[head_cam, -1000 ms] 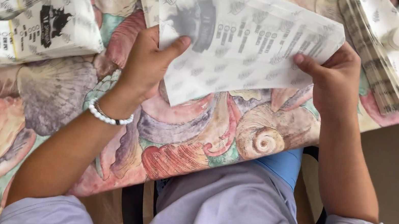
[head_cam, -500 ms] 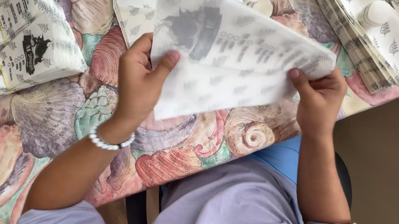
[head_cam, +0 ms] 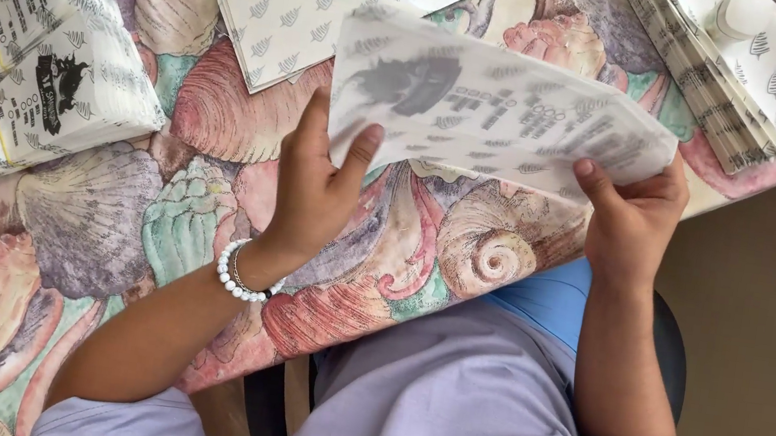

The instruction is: Folding printed paper sheets and organizing them into stacks on a table.

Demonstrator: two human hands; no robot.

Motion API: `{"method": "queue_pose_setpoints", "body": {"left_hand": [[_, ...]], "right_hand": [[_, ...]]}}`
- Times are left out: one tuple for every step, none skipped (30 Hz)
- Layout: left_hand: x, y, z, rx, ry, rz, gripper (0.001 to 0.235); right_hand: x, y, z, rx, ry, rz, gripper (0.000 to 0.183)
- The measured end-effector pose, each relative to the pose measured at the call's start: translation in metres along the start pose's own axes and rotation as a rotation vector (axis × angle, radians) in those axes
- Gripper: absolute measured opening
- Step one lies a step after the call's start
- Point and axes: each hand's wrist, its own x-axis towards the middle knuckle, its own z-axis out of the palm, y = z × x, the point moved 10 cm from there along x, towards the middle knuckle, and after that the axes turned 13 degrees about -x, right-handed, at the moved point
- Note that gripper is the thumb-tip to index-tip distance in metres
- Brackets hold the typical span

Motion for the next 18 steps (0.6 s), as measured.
{"method": "queue_pose_setpoints", "body": {"left_hand": [[0.000, -0.002, 0.001, 0.000, -0.002, 0.001, 0.027], [0.000, -0.002, 0.001, 0.000, 0.008, 0.024, 0.026], [-0.001, -0.003, 0.001, -0.001, 0.018, 0.044, 0.025], [-0.001, -0.005, 0.002, -0.001, 0.017, 0.042, 0.025], [-0.003, -0.006, 0.002, -0.001, 0.028, 0.062, 0.025], [-0.004, -0.007, 0.001, -0.002, 0.040, 0.082, 0.024], [-0.005, -0.009, 0.001, -0.001, 0.041, 0.081, 0.024], [-0.006, -0.009, 0.000, -0.002, 0.055, 0.101, 0.024], [-0.008, -0.009, -0.001, -0.003, 0.068, 0.123, 0.023], [-0.008, -0.009, -0.001, -0.003, 0.070, 0.123, 0.023], [-0.010, -0.008, -0.002, -0.003, 0.084, 0.144, 0.023], [-0.011, -0.007, -0.002, -0.003, 0.099, 0.166, 0.022], [-0.010, 0.001, -0.001, -0.003, 0.099, 0.165, 0.022], [-0.009, 0.011, 0.000, 0.013, 0.110, 0.186, 0.020], [-0.009, 0.021, 0.001, 0.028, 0.121, 0.206, 0.019], [-0.009, 0.011, -0.001, 0.028, 0.122, 0.205, 0.019], [-0.009, 0.000, -0.003, 0.027, 0.115, 0.197, 0.020], [-0.009, -0.010, -0.004, 0.026, 0.108, 0.188, 0.022]], "right_hand": [[-0.002, 0.006, -0.001, 0.001, 0.002, -0.001, 0.036], [-0.005, 0.013, -0.004, -0.019, 0.018, 0.007, 0.034], [-0.008, 0.020, -0.006, -0.041, 0.033, 0.018, 0.033], [-0.009, 0.019, -0.007, -0.041, 0.034, 0.019, 0.033], [-0.010, 0.018, -0.007, -0.030, 0.040, 0.011, 0.035], [-0.011, 0.016, -0.006, -0.019, 0.046, 0.003, 0.038], [-0.011, 0.018, -0.003, -0.019, 0.044, 0.004, 0.038], [-0.011, 0.019, 0.000, 0.020, 0.037, -0.010, 0.046], [-0.010, 0.020, 0.003, 0.060, 0.030, -0.025, 0.055], [-0.012, 0.020, 0.005, 0.059, 0.029, -0.025, 0.055], [-0.014, 0.022, 0.006, 0.064, 0.047, -0.018, 0.054], [-0.017, 0.024, 0.006, 0.068, 0.066, -0.011, 0.054], [-0.018, 0.027, 0.005, 0.068, 0.065, -0.010, 0.054], [-0.020, 0.029, 0.004, 0.087, 0.065, -0.011, 0.059], [-0.022, 0.032, 0.003, 0.106, 0.065, -0.013, 0.064], [-0.020, 0.027, 0.007, 0.105, 0.063, -0.012, 0.064], [-0.019, 0.023, 0.011, 0.138, 0.056, -0.011, 0.067], [-0.018, 0.019, 0.016, 0.172, 0.049, -0.009, 0.069]]}}
